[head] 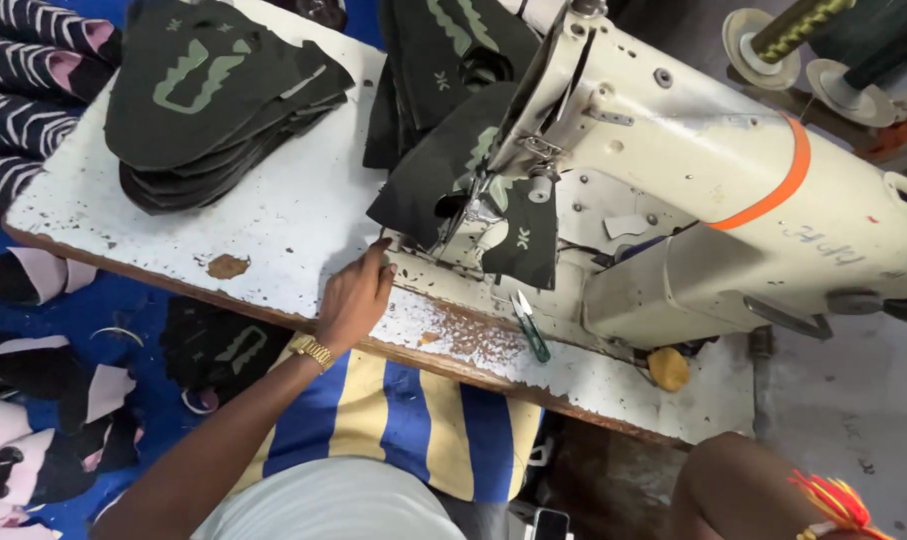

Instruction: Stitching patterns onto shoe upper components using a sewing machine.

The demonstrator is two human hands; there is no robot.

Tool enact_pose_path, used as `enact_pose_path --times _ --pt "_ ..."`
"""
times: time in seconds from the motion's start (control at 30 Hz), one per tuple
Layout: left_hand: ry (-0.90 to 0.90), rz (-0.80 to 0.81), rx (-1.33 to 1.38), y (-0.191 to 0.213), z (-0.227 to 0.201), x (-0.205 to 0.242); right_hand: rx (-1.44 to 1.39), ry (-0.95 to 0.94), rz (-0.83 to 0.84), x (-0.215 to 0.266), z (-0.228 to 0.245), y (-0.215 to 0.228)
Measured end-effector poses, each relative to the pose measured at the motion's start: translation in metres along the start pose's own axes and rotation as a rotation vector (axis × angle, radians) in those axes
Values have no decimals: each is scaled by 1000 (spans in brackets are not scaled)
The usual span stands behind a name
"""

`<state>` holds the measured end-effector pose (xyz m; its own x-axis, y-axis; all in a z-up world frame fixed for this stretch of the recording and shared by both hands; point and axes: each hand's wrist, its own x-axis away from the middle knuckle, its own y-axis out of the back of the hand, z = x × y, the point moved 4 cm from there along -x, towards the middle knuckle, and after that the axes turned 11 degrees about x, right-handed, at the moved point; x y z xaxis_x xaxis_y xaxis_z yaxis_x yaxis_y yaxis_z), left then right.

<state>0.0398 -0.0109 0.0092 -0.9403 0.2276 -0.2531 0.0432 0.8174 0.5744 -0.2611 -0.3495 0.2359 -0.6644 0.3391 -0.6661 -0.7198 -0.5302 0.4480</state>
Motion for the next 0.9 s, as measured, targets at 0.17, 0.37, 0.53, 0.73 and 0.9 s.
enact_pose_path --times 0.17,0.37,0.53,0.73,0.9 --pt "-27 -80 182 18 -6 1 2 -25 28 15 -2 -38" --pt "-85 -386 145 107 18 -11 -37 -13 70 10 5 -127" --pt "-45 -699 -144 207 86 -45 -382 -647 174 74 -12 -251" --pt "444 -618 -28 237 191 -73 -516 -892 393 181 -88 -286" --pt "349 -675 -276 219 177 -77 -389 -883 503 174 -67 -278"
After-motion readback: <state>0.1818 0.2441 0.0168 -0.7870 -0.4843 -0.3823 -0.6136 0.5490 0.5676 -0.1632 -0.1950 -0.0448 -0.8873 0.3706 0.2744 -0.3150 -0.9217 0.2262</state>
